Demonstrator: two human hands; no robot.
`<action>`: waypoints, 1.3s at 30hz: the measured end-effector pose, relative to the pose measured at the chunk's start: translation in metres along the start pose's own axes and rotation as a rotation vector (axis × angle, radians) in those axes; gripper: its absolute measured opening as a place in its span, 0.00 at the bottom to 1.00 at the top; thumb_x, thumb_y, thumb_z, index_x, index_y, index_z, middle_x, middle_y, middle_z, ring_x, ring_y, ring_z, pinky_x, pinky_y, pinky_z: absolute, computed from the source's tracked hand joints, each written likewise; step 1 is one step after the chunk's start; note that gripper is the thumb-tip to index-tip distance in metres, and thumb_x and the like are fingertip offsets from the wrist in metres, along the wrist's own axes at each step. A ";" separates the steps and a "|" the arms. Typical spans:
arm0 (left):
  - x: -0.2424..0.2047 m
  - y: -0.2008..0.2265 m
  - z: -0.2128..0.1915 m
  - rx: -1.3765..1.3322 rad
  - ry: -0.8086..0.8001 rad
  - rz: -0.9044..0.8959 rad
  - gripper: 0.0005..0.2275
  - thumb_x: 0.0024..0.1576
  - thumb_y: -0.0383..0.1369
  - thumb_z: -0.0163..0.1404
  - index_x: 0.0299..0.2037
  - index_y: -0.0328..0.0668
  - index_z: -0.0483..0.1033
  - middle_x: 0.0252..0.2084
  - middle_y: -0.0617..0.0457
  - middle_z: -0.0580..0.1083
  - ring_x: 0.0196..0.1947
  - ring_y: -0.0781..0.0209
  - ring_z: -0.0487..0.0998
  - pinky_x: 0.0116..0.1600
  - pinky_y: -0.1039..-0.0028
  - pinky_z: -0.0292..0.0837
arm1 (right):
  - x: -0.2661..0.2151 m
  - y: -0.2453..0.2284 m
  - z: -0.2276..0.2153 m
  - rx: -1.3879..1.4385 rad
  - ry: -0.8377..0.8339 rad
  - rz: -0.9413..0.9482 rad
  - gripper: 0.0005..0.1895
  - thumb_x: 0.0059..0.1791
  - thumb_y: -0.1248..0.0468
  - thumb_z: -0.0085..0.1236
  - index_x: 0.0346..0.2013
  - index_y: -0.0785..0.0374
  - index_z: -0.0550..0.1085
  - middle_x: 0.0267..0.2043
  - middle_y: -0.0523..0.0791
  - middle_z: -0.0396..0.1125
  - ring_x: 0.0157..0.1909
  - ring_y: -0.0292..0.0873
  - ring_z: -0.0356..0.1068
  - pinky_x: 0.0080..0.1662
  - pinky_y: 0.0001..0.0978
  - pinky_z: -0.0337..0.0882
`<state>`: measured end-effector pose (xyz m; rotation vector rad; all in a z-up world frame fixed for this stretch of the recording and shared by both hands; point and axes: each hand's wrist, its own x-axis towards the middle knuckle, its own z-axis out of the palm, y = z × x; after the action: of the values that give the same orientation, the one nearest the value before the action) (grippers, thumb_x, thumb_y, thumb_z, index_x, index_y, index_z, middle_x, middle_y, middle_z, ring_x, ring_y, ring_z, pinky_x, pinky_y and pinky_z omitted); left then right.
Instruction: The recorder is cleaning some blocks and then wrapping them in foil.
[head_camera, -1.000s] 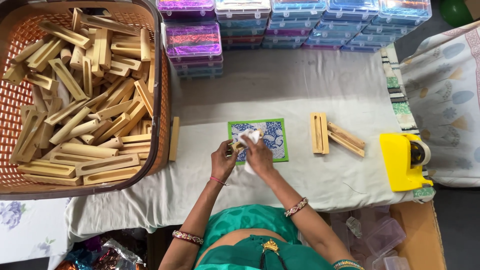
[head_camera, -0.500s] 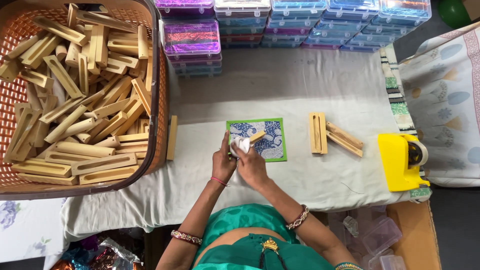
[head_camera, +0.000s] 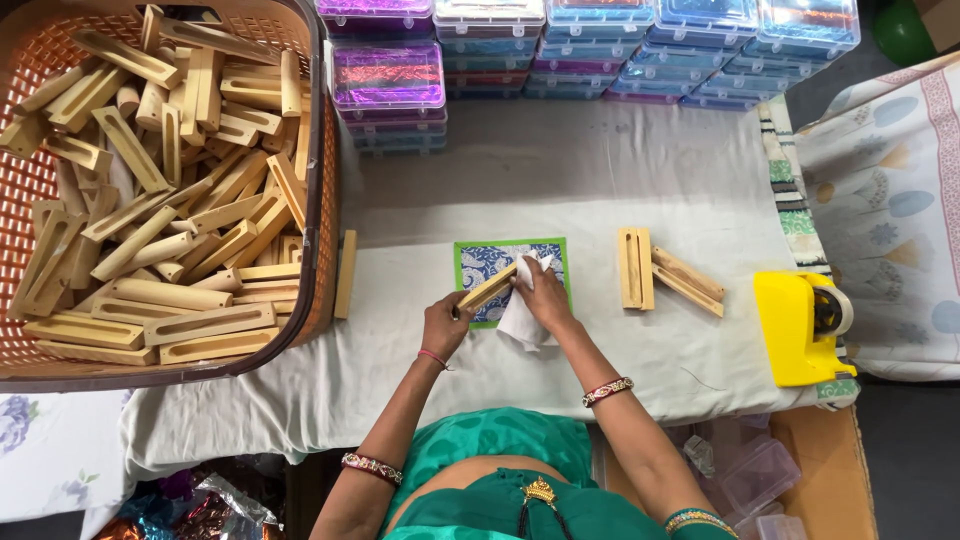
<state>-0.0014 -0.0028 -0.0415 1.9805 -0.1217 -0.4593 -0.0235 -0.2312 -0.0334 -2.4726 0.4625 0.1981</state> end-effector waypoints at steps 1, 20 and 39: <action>0.002 -0.012 0.005 -0.001 0.004 0.000 0.17 0.56 0.26 0.54 0.57 0.36 0.78 0.32 0.43 0.80 0.31 0.55 0.81 0.40 0.69 0.78 | 0.002 0.000 0.003 -0.001 -0.001 -0.004 0.32 0.54 0.47 0.53 0.69 0.53 0.63 0.56 0.61 0.66 0.54 0.61 0.71 0.53 0.51 0.72; 0.004 -0.057 0.013 -0.676 -0.209 -0.220 0.28 0.55 0.22 0.57 0.67 0.29 0.64 0.45 0.46 0.78 0.41 0.64 0.81 0.47 0.78 0.78 | -0.024 -0.006 0.034 -0.107 0.288 -0.091 0.30 0.52 0.60 0.56 0.69 0.53 0.65 0.57 0.59 0.63 0.52 0.59 0.69 0.48 0.49 0.73; 0.011 -0.080 0.023 -0.485 -0.167 -0.140 0.24 0.52 0.22 0.56 0.62 0.33 0.73 0.42 0.53 0.80 0.38 0.73 0.77 0.44 0.82 0.74 | -0.078 -0.080 0.023 0.012 0.030 -0.428 0.31 0.50 0.65 0.53 0.69 0.52 0.63 0.61 0.58 0.63 0.58 0.60 0.67 0.54 0.50 0.73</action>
<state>-0.0096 0.0103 -0.1241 1.4790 0.0237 -0.6761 -0.0667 -0.1358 0.0105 -2.4975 -0.0595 -0.0167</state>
